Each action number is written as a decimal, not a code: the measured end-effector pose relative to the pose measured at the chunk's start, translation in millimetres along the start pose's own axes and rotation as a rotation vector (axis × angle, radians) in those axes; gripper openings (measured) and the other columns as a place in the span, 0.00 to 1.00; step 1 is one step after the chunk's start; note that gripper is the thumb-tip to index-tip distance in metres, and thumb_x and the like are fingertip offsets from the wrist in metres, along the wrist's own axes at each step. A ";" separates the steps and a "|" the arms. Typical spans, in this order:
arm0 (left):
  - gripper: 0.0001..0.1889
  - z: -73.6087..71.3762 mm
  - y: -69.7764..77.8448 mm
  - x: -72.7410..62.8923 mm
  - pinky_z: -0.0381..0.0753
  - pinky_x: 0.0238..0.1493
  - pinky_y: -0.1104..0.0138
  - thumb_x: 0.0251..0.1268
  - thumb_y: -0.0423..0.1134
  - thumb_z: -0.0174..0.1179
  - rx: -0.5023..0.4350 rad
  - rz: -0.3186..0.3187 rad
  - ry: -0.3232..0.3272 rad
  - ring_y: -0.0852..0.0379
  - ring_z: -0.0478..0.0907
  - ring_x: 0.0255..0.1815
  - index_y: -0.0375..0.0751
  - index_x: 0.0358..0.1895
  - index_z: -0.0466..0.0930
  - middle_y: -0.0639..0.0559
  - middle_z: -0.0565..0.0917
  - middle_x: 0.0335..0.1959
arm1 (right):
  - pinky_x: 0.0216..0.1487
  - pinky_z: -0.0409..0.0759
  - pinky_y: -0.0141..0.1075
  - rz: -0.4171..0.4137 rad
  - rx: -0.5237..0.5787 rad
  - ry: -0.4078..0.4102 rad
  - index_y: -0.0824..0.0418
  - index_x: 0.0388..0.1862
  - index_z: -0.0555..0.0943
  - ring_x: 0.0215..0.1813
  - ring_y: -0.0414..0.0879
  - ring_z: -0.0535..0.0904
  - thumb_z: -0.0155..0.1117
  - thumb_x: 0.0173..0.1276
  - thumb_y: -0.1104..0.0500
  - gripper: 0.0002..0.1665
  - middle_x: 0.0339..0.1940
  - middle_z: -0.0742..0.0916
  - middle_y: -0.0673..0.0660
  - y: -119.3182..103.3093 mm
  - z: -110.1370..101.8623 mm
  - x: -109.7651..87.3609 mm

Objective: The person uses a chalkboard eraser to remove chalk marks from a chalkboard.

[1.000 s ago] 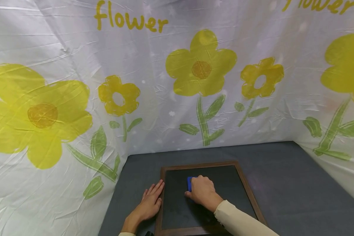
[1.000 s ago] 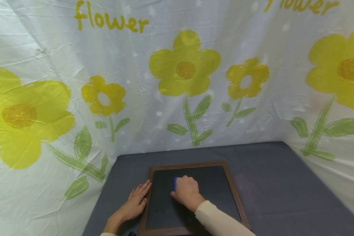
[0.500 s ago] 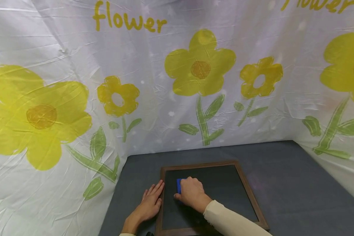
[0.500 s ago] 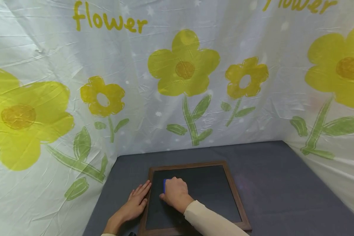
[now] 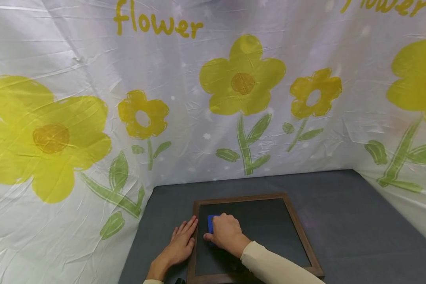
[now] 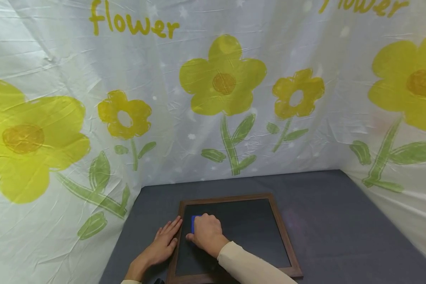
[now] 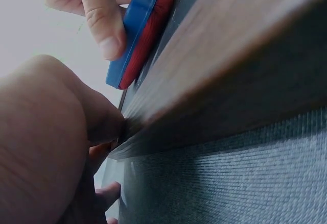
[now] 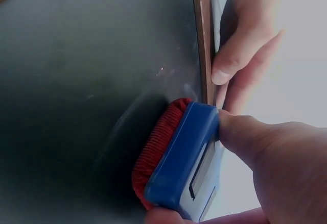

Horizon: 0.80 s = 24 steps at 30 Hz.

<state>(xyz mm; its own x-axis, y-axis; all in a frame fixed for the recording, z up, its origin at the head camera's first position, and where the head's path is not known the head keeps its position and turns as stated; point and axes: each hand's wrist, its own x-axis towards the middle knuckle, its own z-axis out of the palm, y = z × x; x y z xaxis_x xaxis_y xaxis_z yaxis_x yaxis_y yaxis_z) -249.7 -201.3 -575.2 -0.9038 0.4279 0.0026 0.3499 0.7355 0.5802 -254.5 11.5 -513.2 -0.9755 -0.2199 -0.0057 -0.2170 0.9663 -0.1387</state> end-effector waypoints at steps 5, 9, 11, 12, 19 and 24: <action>0.34 0.0 -1.5 0.3 0.41 0.80 0.22 0.83 0.31 0.51 -0.001 0.004 -0.006 0.24 0.49 0.89 0.36 0.89 0.57 0.41 0.54 0.92 | 0.33 0.90 0.46 0.000 0.031 -0.005 0.60 0.52 0.92 0.36 0.54 0.89 0.78 0.63 0.27 0.39 0.37 0.91 0.59 1.4 1.2 0.4; 0.34 1.2 -2.0 -0.8 0.41 0.81 0.22 0.83 0.31 0.51 -0.016 -0.002 -0.009 0.25 0.49 0.90 0.36 0.89 0.57 0.42 0.54 0.92 | 0.31 0.89 0.45 0.009 0.067 0.000 0.60 0.48 0.93 0.32 0.52 0.88 0.79 0.63 0.28 0.37 0.34 0.90 0.58 3.8 2.6 0.5; 0.34 1.5 -2.1 -0.7 0.41 0.81 0.22 0.83 0.30 0.51 -0.026 0.000 -0.005 0.25 0.49 0.90 0.36 0.89 0.57 0.42 0.55 0.92 | 0.31 0.89 0.45 0.016 0.075 0.000 0.61 0.47 0.93 0.32 0.52 0.88 0.79 0.63 0.28 0.37 0.34 0.90 0.58 5.0 2.8 0.6; 0.34 1.5 -2.0 -0.7 0.41 0.81 0.22 0.83 0.30 0.51 -0.029 0.001 -0.004 0.25 0.50 0.89 0.37 0.89 0.58 0.42 0.55 0.92 | 0.31 0.89 0.46 0.019 0.080 0.002 0.61 0.47 0.93 0.32 0.53 0.87 0.79 0.63 0.29 0.37 0.34 0.90 0.58 5.7 2.7 0.2; 0.34 1.1 -1.4 0.3 0.41 0.81 0.23 0.83 0.30 0.52 -0.024 0.002 -0.001 0.26 0.50 0.90 0.36 0.88 0.58 0.42 0.55 0.92 | 0.29 0.88 0.45 0.027 0.100 0.016 0.62 0.43 0.92 0.30 0.52 0.86 0.81 0.62 0.30 0.36 0.31 0.89 0.57 13.0 1.1 -1.6; 0.34 0.2 -1.8 -0.2 0.41 0.81 0.23 0.83 0.30 0.51 -0.023 0.005 0.001 0.26 0.50 0.90 0.35 0.88 0.58 0.42 0.55 0.92 | 0.28 0.87 0.45 0.045 0.115 0.031 0.62 0.44 0.91 0.28 0.51 0.85 0.81 0.61 0.29 0.36 0.28 0.87 0.56 23.3 0.5 -3.1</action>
<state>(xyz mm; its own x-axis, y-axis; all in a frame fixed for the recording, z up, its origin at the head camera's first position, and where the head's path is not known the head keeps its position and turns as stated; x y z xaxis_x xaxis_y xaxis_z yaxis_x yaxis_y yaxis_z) -250.1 -202.7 -576.4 -0.9023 0.4310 0.0064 0.3486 0.7209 0.5990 -256.5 34.6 -517.0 -0.9852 -0.1705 0.0158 -0.1690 0.9529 -0.2517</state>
